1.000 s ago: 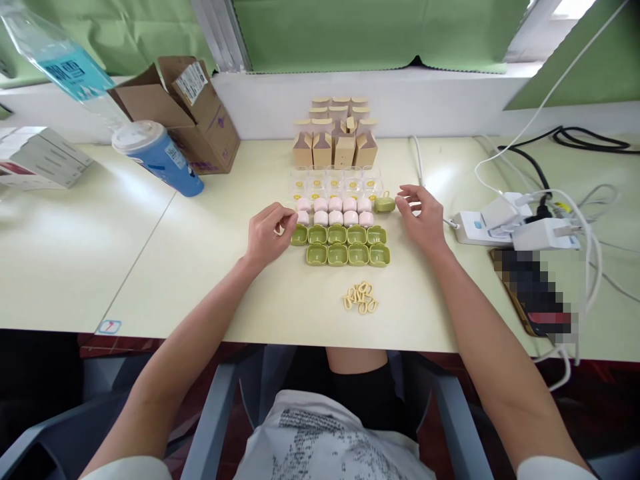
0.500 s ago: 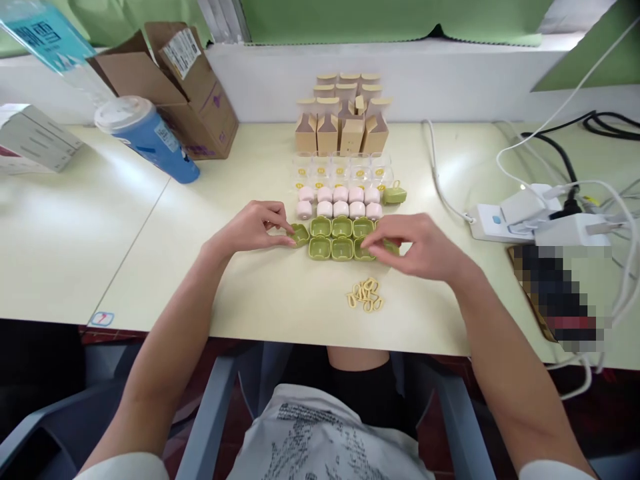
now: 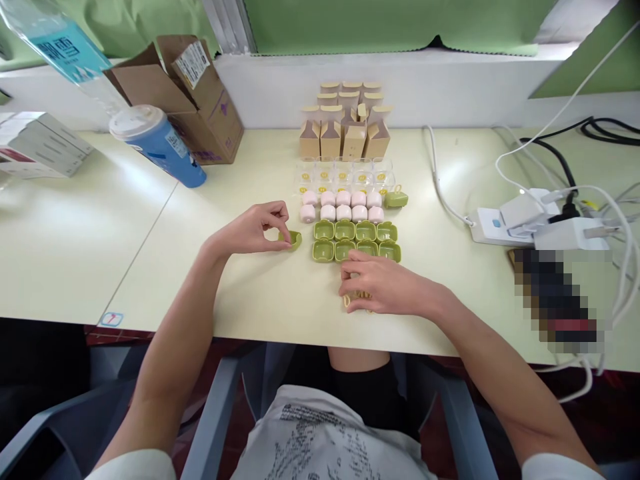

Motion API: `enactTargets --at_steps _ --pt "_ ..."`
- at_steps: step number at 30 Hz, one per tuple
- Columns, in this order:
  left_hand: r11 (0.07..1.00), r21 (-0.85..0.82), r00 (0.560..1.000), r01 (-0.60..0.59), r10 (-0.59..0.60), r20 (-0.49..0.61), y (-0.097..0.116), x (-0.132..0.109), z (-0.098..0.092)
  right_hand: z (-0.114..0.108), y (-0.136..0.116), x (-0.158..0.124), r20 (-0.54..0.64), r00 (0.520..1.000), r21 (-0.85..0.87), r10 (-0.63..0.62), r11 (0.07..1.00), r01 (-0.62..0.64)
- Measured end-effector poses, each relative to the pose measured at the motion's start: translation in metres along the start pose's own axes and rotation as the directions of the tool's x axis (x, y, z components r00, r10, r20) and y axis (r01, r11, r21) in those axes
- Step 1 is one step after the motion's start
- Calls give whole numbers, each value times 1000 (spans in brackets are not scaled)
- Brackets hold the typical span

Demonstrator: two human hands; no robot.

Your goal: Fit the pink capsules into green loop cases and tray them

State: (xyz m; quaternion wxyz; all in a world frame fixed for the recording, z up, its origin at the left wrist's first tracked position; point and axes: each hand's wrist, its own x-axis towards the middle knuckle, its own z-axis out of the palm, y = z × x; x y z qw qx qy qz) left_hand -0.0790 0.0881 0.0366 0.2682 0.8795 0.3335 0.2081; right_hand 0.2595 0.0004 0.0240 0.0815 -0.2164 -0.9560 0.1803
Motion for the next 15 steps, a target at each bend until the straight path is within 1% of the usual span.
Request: enactTargets --at_steps 2,4,6,8,10,11,12,13,15 --pt "999 -47 999 8 -10 -43 0 -1 -4 4 4 2 -126 992 90 -18 996 29" --pt "985 -174 993 3 -23 -117 -1 0 -5 7 7 5 -301 954 221 15 974 54" --pt "924 -382 981 -22 -54 -188 -1 2 2 8 8 7 -457 880 371 133 927 53" --pt "801 -597 974 -42 -101 -205 2 7 15 8 9 10 -559 775 500 293 865 33" --pt "675 -737 974 -37 -139 -177 8 12 33 8 10 12 -617 665 595 421 803 44" --pt "631 -775 975 -33 -151 -165 12 15 41 8 11 13 -633 617 632 468 772 64" --pt "597 -802 976 -28 -158 -152 16 17 49 8 12 14 -641 579 665 504 742 90" --pt "570 -821 977 -26 -158 -141 19 19 56 8 13 15 -646 549 691 530 712 125" --pt "535 -845 979 -28 -154 -130 25 21 66 9 14 16 -645 518 729 562 656 195"
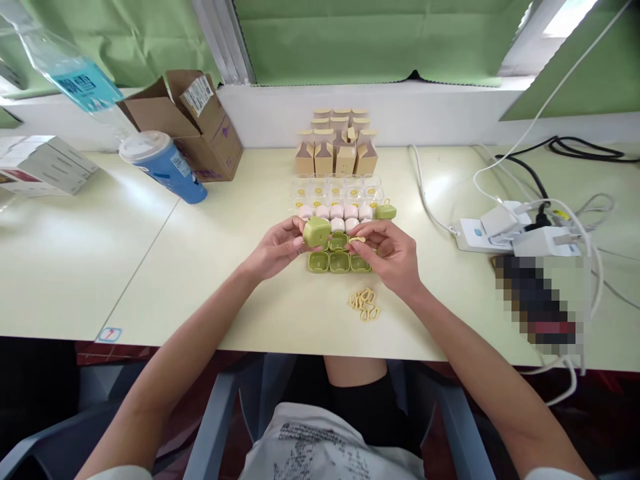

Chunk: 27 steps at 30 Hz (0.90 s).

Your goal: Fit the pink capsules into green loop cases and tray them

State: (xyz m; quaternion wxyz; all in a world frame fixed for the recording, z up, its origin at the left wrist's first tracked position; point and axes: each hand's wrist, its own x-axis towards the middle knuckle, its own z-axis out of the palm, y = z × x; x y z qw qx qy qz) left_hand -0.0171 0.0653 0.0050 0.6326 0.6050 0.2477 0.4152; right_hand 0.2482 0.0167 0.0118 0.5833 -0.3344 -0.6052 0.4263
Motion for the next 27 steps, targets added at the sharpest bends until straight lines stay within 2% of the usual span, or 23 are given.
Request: enactTargets --at_steps 2,5,8,13,19,22,27 --pt "1000 -20 1000 -7 6 -16 -2 -1 5 1 1 0 -10 1000 49 15 999 -14" --pt "1000 -20 998 -6 4 -70 0 -2 9 2 0 -1 -29 999 18 19 1000 -19" --pt "1000 -2 997 1 -1 -75 2 -2 11 5 -1 -2 -48 999 3 4 1000 -4" --pt "994 83 990 -76 84 -109 -2 -2 12 6 -2 -2 -48 999 46 -18 999 21" --pt "951 244 974 -191 214 -69 -13 -2 12 7 -1 -6 -34 980 -168 -195 968 187" --pt "903 351 963 -246 270 -20 -16 -2 13 8 -1 -7 -50 968 -166 -246 958 235" --pt "888 373 959 -271 282 26 -16 -4 19 11 -1 -6 51 920 -325 -389 864 383"
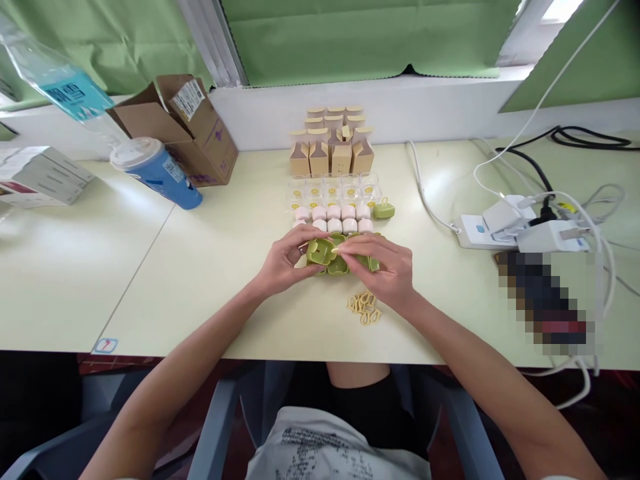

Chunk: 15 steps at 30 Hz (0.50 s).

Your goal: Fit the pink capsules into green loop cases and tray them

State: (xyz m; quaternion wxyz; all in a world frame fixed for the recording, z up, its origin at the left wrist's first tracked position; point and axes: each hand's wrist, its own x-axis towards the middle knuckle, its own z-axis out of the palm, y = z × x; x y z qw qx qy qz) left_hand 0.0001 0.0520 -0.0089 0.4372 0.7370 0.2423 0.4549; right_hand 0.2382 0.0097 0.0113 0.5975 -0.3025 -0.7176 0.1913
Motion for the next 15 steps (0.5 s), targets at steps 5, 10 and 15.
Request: enactTargets --at_steps 5,10,15 --pt "997 -56 997 56 -53 59 0 -5 5 7 2 -2 42 996 -139 -80 987 85" --pt "990 -115 997 80 -76 32 -4 -8 8 14 4 -8 45 999 -227 -17 973 26" --pt "993 -106 998 58 -55 33 -2 -4 7 14 5 -9 29 998 -257 -51 965 57"
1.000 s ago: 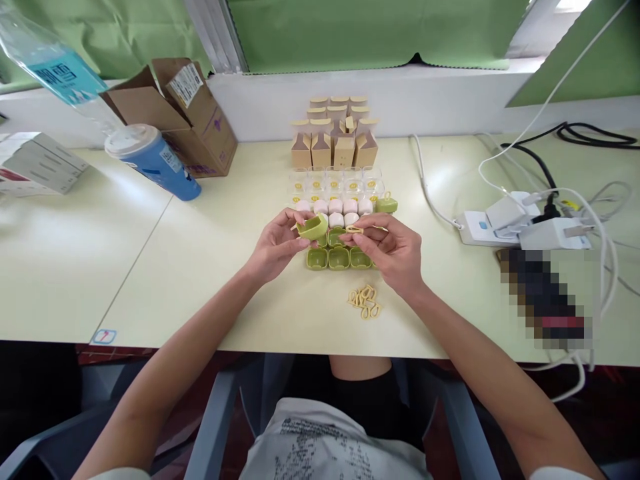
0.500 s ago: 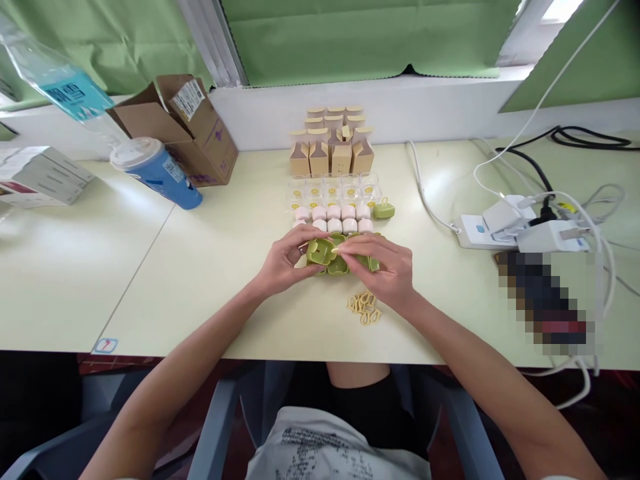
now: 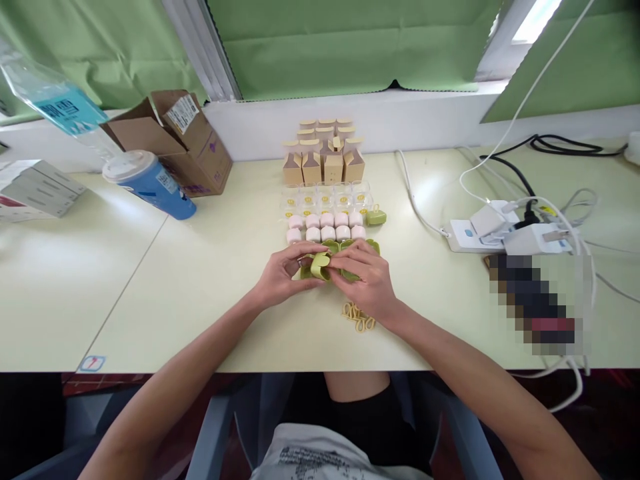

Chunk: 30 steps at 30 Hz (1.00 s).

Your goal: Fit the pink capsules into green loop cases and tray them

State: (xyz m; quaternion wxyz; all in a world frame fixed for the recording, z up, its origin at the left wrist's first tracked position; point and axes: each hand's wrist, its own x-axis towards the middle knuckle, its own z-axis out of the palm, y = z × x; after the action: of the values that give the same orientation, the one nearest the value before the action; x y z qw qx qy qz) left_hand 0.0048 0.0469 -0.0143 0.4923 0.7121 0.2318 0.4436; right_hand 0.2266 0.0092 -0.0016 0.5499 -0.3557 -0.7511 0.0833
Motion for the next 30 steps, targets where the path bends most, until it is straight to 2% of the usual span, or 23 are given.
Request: enactTargets --at_steps 3,10,14,16,20,23,26,30 --pt "1000 0 1000 -21 21 8 1 1 0 0 -1 -1 -9 1000 37 12 999 -11" --pt "999 6 999 -38 38 23 -1 2 0 3 -9 -4 -51 977 213 208 958 -193" --pt "999 23 999 -42 42 15 -2 3 -2 2 -11 -2 30 958 263 284 923 -282" --pt "997 53 998 -63 62 17 -2 3 -3 2 -11 -2 62 932 309 358 881 -359" --pt "972 184 989 -148 145 29 0 4 0 6 -8 -4 102 838 438 535 733 -521" --pt "948 251 981 -195 193 34 -1 6 2 9 -3 -5 139 800 495 584 659 -567" --pt "945 245 975 -216 224 -4 -4 5 4 10 1 -5 134 807 505 576 661 -555" --pt "974 168 985 -154 165 -52 -8 3 8 4 3 -4 129 858 437 497 748 -499"
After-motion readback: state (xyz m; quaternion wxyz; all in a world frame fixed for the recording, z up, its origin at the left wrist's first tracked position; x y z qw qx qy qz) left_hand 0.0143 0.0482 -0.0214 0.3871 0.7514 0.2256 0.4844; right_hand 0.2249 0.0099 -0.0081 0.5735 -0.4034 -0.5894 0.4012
